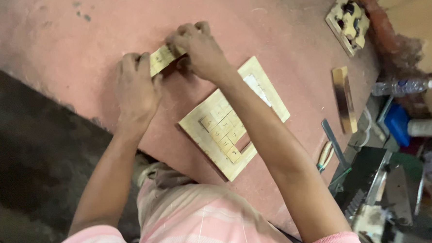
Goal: The person assembles a wooden puzzle by placing numbered wooden pieces into a rectangular frame on a workbench. They use a metal ruler and a chisel to mark and adjust the frame, then continue placing pieces until the grid is filled.
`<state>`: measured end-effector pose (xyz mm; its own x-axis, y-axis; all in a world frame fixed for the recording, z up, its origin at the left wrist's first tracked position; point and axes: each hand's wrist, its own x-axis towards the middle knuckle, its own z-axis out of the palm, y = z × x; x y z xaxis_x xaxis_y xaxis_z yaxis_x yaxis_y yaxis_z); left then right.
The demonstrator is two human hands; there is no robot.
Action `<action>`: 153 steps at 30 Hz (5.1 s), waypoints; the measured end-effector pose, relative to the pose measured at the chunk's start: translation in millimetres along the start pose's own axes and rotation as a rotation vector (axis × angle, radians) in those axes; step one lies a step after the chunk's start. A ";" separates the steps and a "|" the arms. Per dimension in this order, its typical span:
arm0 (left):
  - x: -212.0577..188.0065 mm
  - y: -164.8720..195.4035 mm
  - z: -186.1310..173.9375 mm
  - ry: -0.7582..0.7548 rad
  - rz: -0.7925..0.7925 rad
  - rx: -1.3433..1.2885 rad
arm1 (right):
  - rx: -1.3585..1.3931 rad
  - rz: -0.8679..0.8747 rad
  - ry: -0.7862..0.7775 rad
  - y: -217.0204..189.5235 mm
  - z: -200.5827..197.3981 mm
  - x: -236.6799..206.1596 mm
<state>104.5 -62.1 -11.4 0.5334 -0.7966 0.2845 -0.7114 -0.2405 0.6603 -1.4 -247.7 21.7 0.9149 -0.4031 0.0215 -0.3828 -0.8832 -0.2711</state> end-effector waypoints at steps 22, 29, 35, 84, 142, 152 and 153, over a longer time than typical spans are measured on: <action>2.9 -4.4 20.9 0.007 -0.007 0.106 | 0.043 -0.028 -0.091 -9.4 -54.8 6.0; -18.5 34.5 3.5 -0.005 0.086 0.066 | -0.033 -0.089 0.016 7.2 -57.5 -44.3; -83.1 115.6 35.7 -0.200 0.117 -0.128 | -0.111 0.076 -0.125 36.7 -93.5 -172.0; -155.4 145.7 84.3 -0.249 0.485 0.120 | 0.081 0.393 0.435 89.6 -10.0 -277.6; -156.5 146.9 64.1 -0.639 0.666 0.303 | 0.416 0.685 0.800 30.3 1.7 -346.3; -92.3 111.7 55.7 -0.369 0.342 0.140 | 0.304 0.932 0.626 -11.8 19.9 -399.1; -84.4 110.4 56.2 -0.415 0.291 0.126 | 0.300 0.920 0.652 -13.8 19.9 -402.3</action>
<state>-44.8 -52.6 -1.5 0.0973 -0.9871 0.1271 -0.8663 -0.0211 0.4991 -361.6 -68.6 -2.4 0.0359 -0.9856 0.1654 -0.7421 -0.1371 -0.6561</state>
